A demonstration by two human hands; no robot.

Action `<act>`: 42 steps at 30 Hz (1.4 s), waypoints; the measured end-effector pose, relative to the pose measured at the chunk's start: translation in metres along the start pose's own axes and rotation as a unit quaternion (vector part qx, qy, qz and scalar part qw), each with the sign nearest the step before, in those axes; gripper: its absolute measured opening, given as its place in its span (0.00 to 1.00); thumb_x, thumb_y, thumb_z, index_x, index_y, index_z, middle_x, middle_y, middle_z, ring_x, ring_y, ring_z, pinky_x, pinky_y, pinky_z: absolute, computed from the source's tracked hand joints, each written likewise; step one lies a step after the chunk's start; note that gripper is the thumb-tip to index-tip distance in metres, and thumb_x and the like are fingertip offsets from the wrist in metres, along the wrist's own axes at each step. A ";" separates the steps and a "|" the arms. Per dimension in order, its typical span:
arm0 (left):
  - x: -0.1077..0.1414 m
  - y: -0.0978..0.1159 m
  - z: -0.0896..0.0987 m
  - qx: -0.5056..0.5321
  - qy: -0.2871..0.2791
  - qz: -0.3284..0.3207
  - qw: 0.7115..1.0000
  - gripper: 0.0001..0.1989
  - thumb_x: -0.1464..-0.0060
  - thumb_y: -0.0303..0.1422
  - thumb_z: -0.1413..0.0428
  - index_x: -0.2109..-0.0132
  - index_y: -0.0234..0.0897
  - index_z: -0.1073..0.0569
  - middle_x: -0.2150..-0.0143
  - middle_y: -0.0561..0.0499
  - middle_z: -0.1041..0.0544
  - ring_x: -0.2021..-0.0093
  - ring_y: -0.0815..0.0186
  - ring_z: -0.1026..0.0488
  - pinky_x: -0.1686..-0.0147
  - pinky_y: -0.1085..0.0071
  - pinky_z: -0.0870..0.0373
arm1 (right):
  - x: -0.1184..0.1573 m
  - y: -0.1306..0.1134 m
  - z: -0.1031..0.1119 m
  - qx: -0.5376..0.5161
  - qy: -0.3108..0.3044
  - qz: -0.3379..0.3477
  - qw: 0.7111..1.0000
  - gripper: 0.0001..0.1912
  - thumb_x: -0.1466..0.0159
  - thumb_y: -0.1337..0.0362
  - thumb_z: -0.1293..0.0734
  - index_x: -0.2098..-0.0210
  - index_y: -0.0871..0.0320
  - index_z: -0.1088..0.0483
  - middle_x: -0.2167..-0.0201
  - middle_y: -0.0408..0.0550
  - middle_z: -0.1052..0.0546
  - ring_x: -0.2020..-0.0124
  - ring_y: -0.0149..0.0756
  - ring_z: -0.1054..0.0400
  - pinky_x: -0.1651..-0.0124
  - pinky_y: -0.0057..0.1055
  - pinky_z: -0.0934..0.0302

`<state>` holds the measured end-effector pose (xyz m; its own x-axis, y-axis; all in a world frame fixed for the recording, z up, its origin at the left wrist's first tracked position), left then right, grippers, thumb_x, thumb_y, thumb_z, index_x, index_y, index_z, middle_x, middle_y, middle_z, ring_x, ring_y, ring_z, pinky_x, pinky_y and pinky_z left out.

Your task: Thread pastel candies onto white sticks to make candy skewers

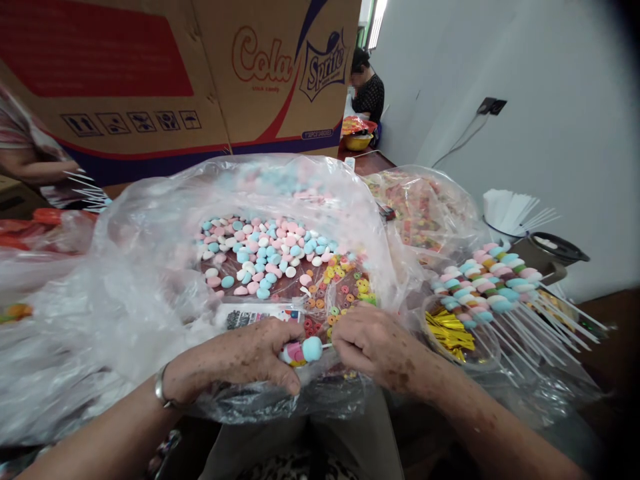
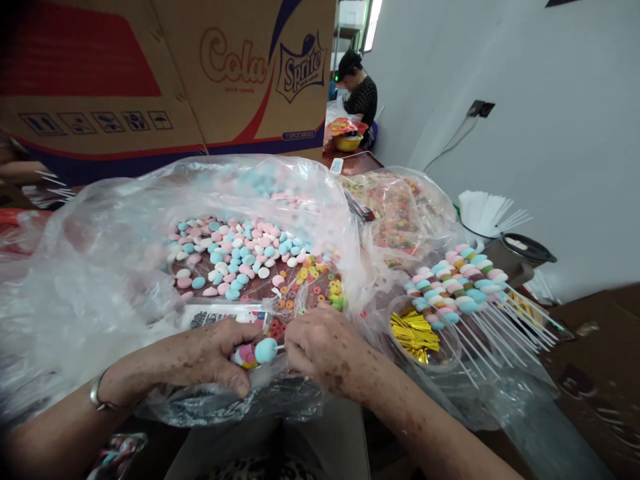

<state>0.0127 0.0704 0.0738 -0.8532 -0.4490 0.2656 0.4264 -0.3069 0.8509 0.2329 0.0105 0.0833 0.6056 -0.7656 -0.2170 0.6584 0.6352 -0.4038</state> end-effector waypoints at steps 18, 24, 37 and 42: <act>-0.003 0.012 -0.009 -0.025 0.000 0.018 1.000 0.18 0.48 0.37 0.33 0.51 0.42 0.25 0.60 0.56 0.22 0.61 0.62 0.28 0.62 0.71 0.39 | -0.007 -0.014 -0.006 -0.107 -0.075 -0.146 0.981 0.12 0.39 0.74 0.38 0.78 0.58 0.38 0.78 0.39 0.33 0.74 0.29 0.41 0.68 0.27 0.52; 0.005 0.018 -0.001 -0.072 0.041 0.047 0.995 0.23 0.49 0.48 0.35 0.54 0.38 0.26 0.66 0.54 0.27 0.68 0.63 0.34 0.71 0.71 0.44 | -0.002 0.001 0.001 -0.086 -0.004 -0.064 0.994 0.12 0.40 0.76 0.39 0.78 0.58 0.39 0.78 0.38 0.35 0.73 0.29 0.45 0.66 0.28 0.52; -0.002 0.001 -0.009 0.012 0.018 0.001 1.000 0.20 0.52 0.45 0.32 0.58 0.37 0.23 0.68 0.55 0.26 0.68 0.64 0.34 0.70 0.74 0.42 | -0.007 -0.007 -0.013 0.087 0.092 0.138 0.982 0.11 0.35 0.72 0.38 0.74 0.58 0.32 0.75 0.42 0.28 0.70 0.34 0.41 0.60 0.33 0.51; -0.001 0.010 -0.008 0.018 0.023 -0.027 0.999 0.20 0.50 0.45 0.33 0.54 0.37 0.23 0.65 0.55 0.24 0.67 0.64 0.33 0.69 0.74 0.42 | -0.006 -0.005 -0.008 0.072 0.071 0.101 0.990 0.11 0.36 0.71 0.38 0.75 0.59 0.33 0.76 0.42 0.28 0.71 0.33 0.42 0.63 0.32 0.51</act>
Point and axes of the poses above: each hand's wrist, its own x-axis away from the middle knuckle, its own z-axis out of the back of the hand, y = z × x, the point moved 1 cm from there along -x, towards the middle knuckle
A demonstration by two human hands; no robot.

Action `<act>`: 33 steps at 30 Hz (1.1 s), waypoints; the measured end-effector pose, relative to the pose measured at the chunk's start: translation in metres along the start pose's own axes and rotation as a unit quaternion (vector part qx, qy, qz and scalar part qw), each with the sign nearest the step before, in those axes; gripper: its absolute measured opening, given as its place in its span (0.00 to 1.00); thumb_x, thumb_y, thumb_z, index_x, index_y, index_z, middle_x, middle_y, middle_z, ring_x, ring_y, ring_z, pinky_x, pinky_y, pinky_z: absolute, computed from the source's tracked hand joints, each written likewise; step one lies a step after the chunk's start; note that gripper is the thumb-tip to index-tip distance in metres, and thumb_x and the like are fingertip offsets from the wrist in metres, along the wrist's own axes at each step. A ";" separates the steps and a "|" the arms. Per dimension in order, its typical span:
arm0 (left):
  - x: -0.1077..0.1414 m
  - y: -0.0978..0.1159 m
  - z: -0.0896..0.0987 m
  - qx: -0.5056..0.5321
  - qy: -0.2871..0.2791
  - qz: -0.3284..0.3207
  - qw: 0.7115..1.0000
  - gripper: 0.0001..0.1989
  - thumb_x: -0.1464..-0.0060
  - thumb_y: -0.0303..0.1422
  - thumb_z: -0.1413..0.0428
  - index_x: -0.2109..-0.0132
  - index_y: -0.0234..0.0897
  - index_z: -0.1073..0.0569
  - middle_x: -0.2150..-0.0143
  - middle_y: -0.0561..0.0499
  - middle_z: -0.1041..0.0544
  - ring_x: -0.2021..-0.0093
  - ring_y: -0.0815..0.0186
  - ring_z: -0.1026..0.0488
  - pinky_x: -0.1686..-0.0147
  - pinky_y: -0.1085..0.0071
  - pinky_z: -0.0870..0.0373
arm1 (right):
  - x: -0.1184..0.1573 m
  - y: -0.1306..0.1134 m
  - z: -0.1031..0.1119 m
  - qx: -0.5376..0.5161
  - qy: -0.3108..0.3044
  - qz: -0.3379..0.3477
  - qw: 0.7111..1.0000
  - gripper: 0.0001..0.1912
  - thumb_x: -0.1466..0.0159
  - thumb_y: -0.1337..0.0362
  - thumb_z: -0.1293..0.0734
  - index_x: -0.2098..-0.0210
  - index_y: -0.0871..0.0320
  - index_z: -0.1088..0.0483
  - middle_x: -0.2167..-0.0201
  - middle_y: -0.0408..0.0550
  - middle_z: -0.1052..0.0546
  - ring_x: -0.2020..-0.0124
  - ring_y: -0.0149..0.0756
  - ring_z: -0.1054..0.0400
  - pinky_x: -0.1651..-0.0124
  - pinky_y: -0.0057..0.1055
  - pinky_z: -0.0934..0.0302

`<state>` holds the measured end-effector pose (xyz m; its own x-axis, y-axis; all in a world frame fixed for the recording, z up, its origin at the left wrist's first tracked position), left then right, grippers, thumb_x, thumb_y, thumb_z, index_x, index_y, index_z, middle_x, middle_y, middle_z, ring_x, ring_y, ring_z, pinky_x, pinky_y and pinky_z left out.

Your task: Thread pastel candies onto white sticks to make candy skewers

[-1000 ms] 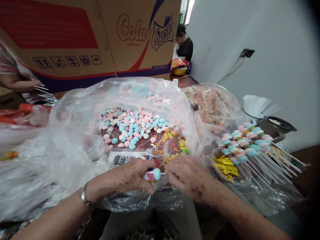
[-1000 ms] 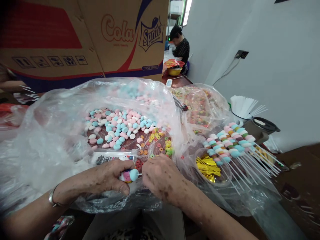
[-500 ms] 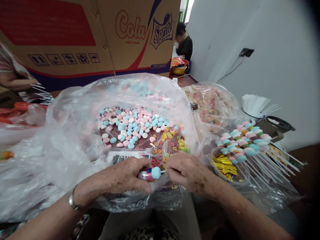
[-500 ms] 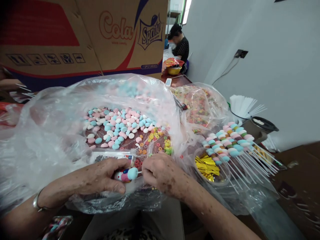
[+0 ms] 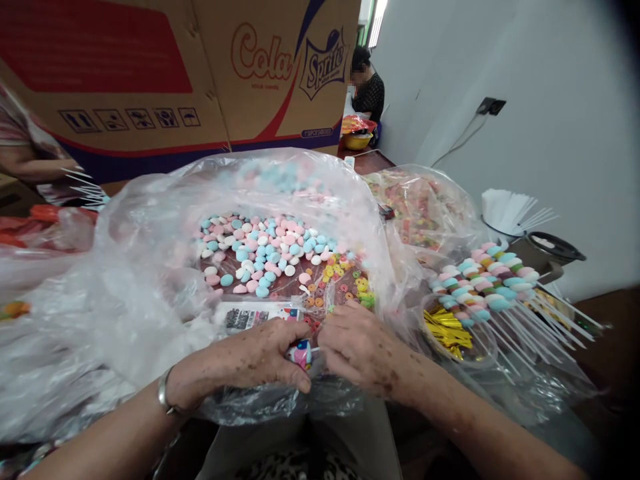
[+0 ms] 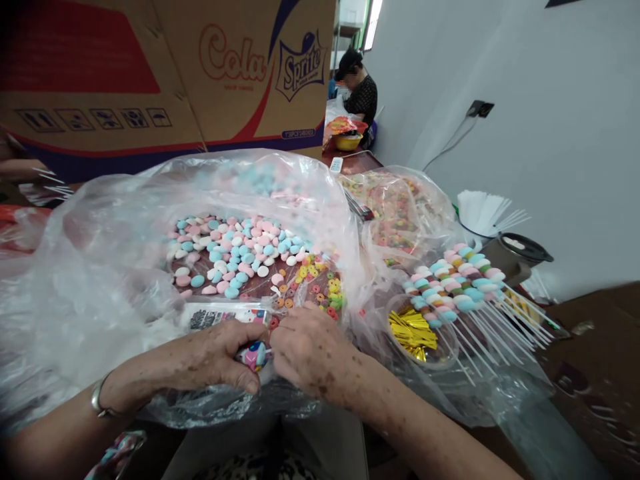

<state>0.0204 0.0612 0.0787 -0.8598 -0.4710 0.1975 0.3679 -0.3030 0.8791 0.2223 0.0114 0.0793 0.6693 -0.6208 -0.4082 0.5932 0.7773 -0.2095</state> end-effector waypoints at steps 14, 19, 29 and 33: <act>0.001 0.002 -0.005 0.023 0.040 0.042 0.998 0.18 0.49 0.43 0.34 0.56 0.37 0.24 0.64 0.53 0.25 0.63 0.61 0.31 0.66 0.72 0.39 | -0.009 0.002 -0.009 -0.072 -0.038 -0.052 0.995 0.08 0.33 0.67 0.36 0.69 0.59 0.29 0.71 0.45 0.24 0.68 0.34 0.35 0.60 0.31 0.44; 0.009 0.020 -0.001 0.088 0.062 0.102 0.989 0.19 0.36 0.49 0.50 0.61 0.39 0.25 0.70 0.54 0.28 0.72 0.66 0.32 0.75 0.73 0.39 | -0.005 0.015 0.022 -0.124 0.001 -0.160 0.979 0.07 0.30 0.67 0.40 0.62 0.58 0.30 0.65 0.46 0.25 0.63 0.34 0.33 0.59 0.30 0.42; 0.002 0.018 -0.014 0.089 0.230 0.058 0.967 0.20 0.35 0.45 0.55 0.69 0.40 0.29 0.71 0.52 0.27 0.70 0.63 0.29 0.67 0.69 0.29 | -0.014 0.005 -0.004 -0.359 0.043 -0.289 0.886 0.08 0.31 0.60 0.39 0.65 0.56 0.34 0.73 0.39 0.33 0.71 0.30 0.38 0.67 0.27 0.45; 0.002 0.028 -0.011 0.097 0.268 0.020 0.958 0.16 0.36 0.45 0.52 0.66 0.41 0.29 0.67 0.51 0.29 0.63 0.61 0.31 0.58 0.67 0.30 | -0.013 -0.008 -0.024 -0.447 0.092 -0.368 0.810 0.16 0.41 0.56 0.29 0.60 0.57 0.35 0.71 0.38 0.32 0.70 0.31 0.37 0.68 0.27 0.42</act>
<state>0.0330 0.0422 0.0989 -0.5210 -0.8531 0.0269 0.2792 -0.1405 0.9499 0.1980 0.0155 0.0653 0.1547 -0.9879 0.0125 0.1855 0.0166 -0.9825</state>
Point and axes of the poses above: each hand's wrist, its own x-axis away from the middle knuckle, its own z-axis out of the back of the hand, y = z × x, the point moved 1 cm from there along -x, towards the middle knuckle
